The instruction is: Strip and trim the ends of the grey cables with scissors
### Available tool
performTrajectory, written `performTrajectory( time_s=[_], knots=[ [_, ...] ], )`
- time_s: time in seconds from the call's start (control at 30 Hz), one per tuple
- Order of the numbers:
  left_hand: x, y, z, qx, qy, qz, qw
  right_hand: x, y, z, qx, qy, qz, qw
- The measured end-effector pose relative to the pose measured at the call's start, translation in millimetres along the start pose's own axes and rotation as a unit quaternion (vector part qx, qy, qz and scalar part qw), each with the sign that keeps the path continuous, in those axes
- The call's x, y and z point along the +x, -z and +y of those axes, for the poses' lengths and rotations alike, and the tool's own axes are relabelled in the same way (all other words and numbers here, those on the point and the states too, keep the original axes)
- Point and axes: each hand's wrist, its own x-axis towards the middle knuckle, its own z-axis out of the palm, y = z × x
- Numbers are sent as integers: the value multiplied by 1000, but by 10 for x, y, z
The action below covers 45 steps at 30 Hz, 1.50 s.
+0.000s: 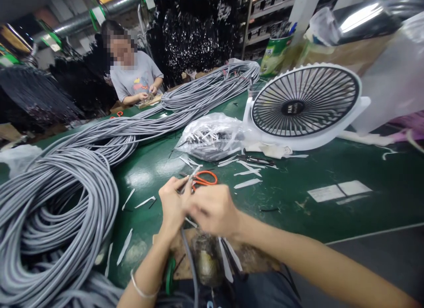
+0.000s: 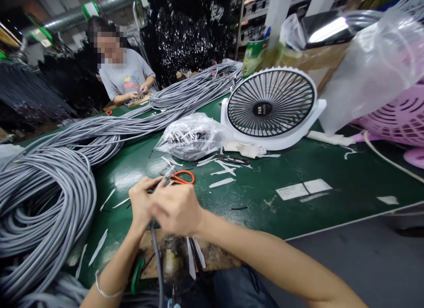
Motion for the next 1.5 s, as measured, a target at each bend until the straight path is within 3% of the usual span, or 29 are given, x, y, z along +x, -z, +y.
performTrajectory(
  time_s=[0.07, 0.23, 0.33, 0.63, 0.77, 0.83, 0.97, 1.07, 1.33, 1.5],
  knots=[
    [46, 17, -47, -29, 65, -16, 997, -7, 4, -26, 2, 47, -2, 999],
    [45, 94, -2, -82, 52, 1, 995, 89, 108, 174, -80, -175, -32, 981],
    [14, 118, 59, -81, 28, 5, 996, 140, 148, 240, -78, -215, -58, 972],
    [-41, 95, 76, -50, -30, -10, 998, 134, 95, 200, 32, -248, -81, 965],
    [3, 57, -37, -68, 58, -24, 996, 109, 85, 98, 99, -122, -88, 984],
    [24, 51, -71, -89, 95, -19, 991, 97, 83, 76, 85, -102, -81, 988],
    [13, 67, -12, -130, 89, -4, 987, 106, 95, 165, -38, -199, -43, 978],
    [-15, 86, 57, -162, 87, -27, 983, 129, 117, 236, -77, -219, -46, 971],
    [-29, 117, 41, -178, 73, -58, 980, 144, 130, 226, -36, -196, -70, 978],
    [-54, 105, 55, -165, 56, -81, 981, 147, 116, 263, 32, -234, -87, 968]
  ],
)
